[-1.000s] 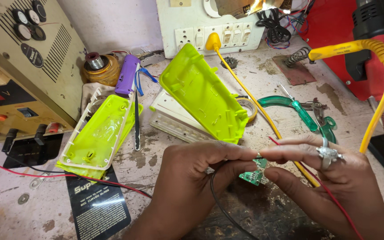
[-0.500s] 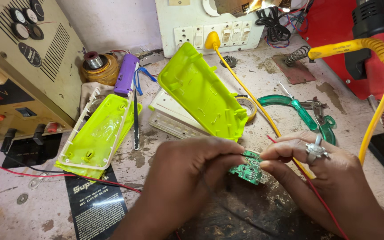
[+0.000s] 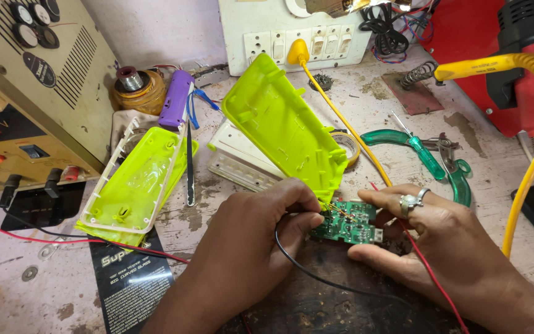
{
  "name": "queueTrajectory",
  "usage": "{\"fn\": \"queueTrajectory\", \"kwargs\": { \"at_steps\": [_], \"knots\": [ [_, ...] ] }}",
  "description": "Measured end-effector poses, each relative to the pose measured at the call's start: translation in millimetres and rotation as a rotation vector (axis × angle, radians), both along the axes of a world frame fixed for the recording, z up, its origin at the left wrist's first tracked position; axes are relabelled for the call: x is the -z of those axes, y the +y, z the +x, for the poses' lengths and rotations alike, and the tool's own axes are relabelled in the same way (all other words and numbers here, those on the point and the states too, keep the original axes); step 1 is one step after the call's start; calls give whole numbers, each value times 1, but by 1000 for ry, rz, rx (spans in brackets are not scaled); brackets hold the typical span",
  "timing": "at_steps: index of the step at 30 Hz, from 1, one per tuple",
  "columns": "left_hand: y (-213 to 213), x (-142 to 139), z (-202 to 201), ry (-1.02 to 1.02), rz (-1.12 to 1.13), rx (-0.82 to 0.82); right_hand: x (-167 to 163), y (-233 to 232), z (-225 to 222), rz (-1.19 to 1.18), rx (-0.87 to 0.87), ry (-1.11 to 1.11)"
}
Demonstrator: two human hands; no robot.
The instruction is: The person connects the red and black leads from a bench DC power supply to a small green circuit board removed from a plastic emergency light housing, adjusting the supply's voltage knob and probing the board's contacts. They flip and reposition the board, test a switch component, and hold the board against the light housing while checking its response.
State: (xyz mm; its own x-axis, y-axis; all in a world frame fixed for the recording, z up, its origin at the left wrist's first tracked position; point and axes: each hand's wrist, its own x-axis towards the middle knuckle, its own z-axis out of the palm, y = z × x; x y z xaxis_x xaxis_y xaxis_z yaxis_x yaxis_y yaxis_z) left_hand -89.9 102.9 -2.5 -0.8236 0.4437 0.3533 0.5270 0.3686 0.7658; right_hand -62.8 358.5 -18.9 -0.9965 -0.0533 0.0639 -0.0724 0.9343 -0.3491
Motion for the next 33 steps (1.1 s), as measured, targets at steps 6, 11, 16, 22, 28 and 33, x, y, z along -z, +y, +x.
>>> {"fn": "queueTrajectory", "kwargs": {
  "at_steps": [6, 11, 16, 22, 28, 33],
  "knots": [
    [0, 1, 0, -6, 45, 38, -1, 4, -2, -32, -111, 98],
    [6, 6, 2, -19, 4, 26, 0, 8, -3, -77, -222, 196],
    [13, 12, 4, -53, 42, 22, 1, 9, -2, -197, -209, 169],
    [17, 15, 6, -75, 87, 57, -2, 13, -5, -283, -160, 236],
    [20, 13, 10, 115, 55, 11, 0, 16, -8, -306, -168, 229],
    [19, 16, 10, 268, 24, -32, 0, 16, -7, -308, -169, 235]
  ]
}}
